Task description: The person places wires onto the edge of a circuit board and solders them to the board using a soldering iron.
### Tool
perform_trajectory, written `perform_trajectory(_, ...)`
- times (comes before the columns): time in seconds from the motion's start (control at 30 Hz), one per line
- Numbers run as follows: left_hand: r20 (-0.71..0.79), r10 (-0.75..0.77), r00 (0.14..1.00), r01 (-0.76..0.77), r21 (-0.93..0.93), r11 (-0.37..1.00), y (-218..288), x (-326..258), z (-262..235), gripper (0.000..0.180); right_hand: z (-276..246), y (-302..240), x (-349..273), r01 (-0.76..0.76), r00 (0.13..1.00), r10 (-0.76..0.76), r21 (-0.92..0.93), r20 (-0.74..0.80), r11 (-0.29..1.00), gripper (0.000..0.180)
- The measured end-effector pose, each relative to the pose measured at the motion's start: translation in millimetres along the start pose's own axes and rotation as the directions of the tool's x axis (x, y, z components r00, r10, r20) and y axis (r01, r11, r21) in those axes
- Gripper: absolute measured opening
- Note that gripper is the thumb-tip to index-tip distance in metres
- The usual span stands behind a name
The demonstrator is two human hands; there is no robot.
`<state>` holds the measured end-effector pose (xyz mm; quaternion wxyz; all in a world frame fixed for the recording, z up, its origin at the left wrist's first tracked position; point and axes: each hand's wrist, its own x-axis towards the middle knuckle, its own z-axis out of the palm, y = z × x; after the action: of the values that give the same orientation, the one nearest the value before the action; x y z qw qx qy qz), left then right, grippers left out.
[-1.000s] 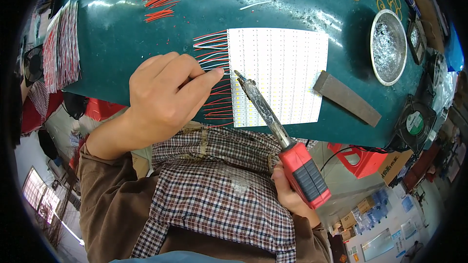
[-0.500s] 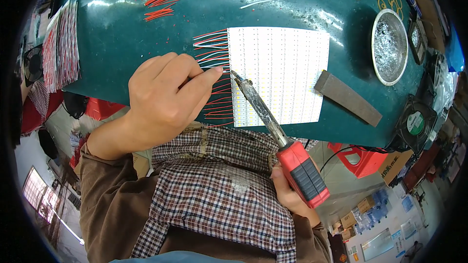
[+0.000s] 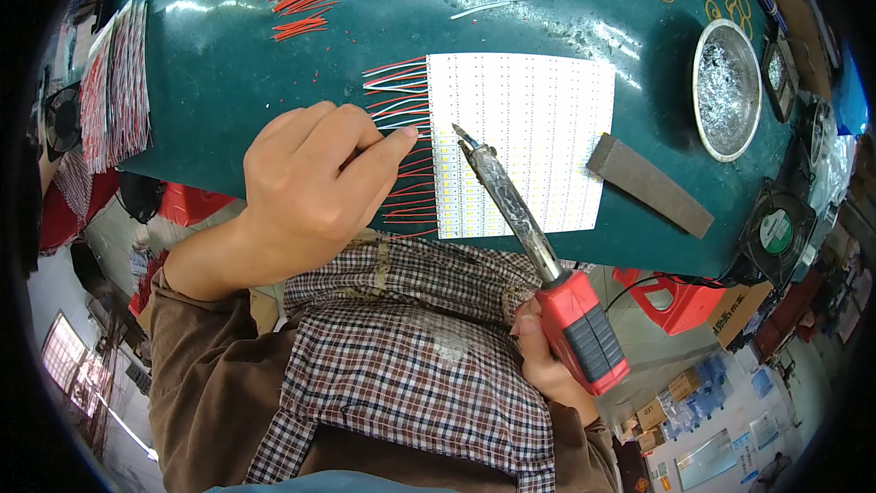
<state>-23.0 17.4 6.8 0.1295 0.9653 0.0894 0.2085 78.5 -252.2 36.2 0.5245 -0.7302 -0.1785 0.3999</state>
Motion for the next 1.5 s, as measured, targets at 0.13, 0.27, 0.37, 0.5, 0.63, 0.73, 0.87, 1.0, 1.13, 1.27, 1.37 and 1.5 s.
perform_trajectory(0.13,0.008,0.004,1.0,-0.004,-0.002,1.0,-1,5,-7,0.024,4,-12,5,0.099,0.994,-0.095,0.085,-0.045,0.991,0.015)
perform_trajectory(0.27,0.001,-0.011,1.0,0.011,-0.021,1.0,2,3,-21,0.02,-4,-8,10,0.205,0.961,-0.194,0.038,-0.196,0.978,0.011)
perform_trajectory(0.37,0.018,-0.016,1.0,0.017,-0.044,0.999,-28,-41,-37,0.015,39,6,19,0.334,0.897,-0.288,0.089,-0.334,0.938,0.01)
perform_trajectory(0.5,0.002,0.009,1.0,-0.009,-0.048,0.999,-52,-83,-56,0.013,70,5,21,0.456,0.801,-0.328,0.156,-0.501,0.876,0.02)
perform_trajectory(0.63,0.08,-0.05,0.996,0.054,-0.053,0.997,-59,-86,-71,0.016,55,0,33,0.626,0.688,-0.424,0.186,-0.589,0.757,0.019)
perform_trajectory(0.73,0.074,-0.087,0.993,0.093,-0.081,0.992,-64,-78,-84,0.015,47,4,40,0.665,0.602,-0.444,0.11,-0.663,0.738,0.018)
perform_trajectory(0.87,0.021,-0.202,0.979,0.203,-0.161,0.966,-70,-65,-88,0.009,39,-3,51,0.523,0.684,-0.197,0.283,-0.702,0.804,0.015)
perform_trajectory(1.0,0.16,-0.268,0.95,0.312,-0.442,0.841,-72,-49,-92,0.009,39,0,51,0.566,0.733,-0.24,0.375,-0.637,0.734,0.015)
perform_trajectory(1.13,0.247,-0.285,0.926,0.377,-0.572,0.729,-67,-31,-84,0.011,43,0,52,0.556,0.785,-0.227,0.493,-0.576,0.669,0.023)
perform_trajectory(1.27,0.345,-0.149,0.926,0.359,-0.69,0.629,-54,-11,-74,0.013,77,-16,50,0.558,0.761,-0.333,0.299,-0.557,0.774,0.032)
perform_trajectory(1.37,0.345,-0.061,0.937,0.311,-0.74,0.596,-53,-9,-57,0.018,100,-14,53,0.503,0.781,-0.36,0.172,-0.51,0.847,0.051)
perform_trajectory(1.5,0.435,0.002,0.9,0.402,-0.833,0.38,-53,-13,-47,0.02,126,-29,59,0.523,0.81,-0.527,-0.09,-0.256,0.847,0.061)
